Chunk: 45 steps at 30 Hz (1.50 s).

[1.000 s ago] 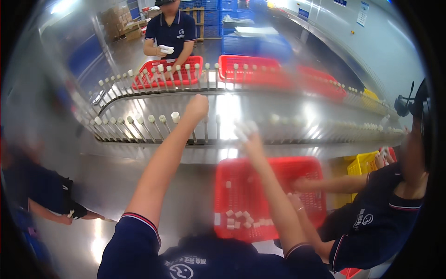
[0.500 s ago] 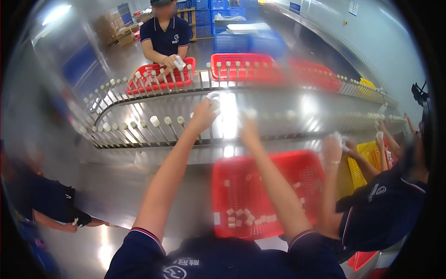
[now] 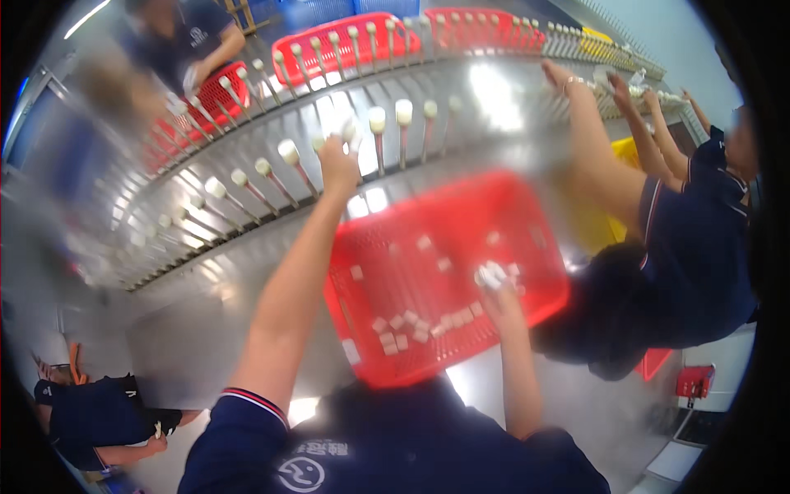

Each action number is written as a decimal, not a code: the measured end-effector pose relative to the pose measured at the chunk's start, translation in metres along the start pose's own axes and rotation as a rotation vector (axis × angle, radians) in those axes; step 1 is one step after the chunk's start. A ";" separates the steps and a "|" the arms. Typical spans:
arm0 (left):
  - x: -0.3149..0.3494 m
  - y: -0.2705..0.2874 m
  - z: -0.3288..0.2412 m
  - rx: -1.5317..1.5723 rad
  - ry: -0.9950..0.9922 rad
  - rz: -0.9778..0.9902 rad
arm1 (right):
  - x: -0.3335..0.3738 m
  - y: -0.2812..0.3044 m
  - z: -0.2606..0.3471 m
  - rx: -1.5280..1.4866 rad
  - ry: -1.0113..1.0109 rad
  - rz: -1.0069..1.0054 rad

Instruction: The person picks caps from a basket and mounts them onto pins along a moving conveyor line by hand. The person then removes dropper tubes from the conveyor pins and places them into the basket.

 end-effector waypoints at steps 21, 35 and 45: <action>0.215 -0.285 0.087 -0.545 -0.298 0.587 | -0.144 0.059 -0.009 1.800 0.396 0.291; 0.167 -0.242 0.092 -0.204 -0.038 0.466 | -0.177 0.017 0.004 1.012 0.395 0.371; 0.032 -0.004 0.056 0.504 0.178 -0.083 | -0.177 -0.150 0.005 0.109 0.028 0.410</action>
Point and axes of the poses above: each hand's wrist, its own x-axis away from the middle knuckle, its own y-axis out of the back of the hand, z = x × y, the point moved 10 cm from there along -x, towards the middle knuckle, and after that the axes turned 9 degrees about y, right-handed, at the moved point
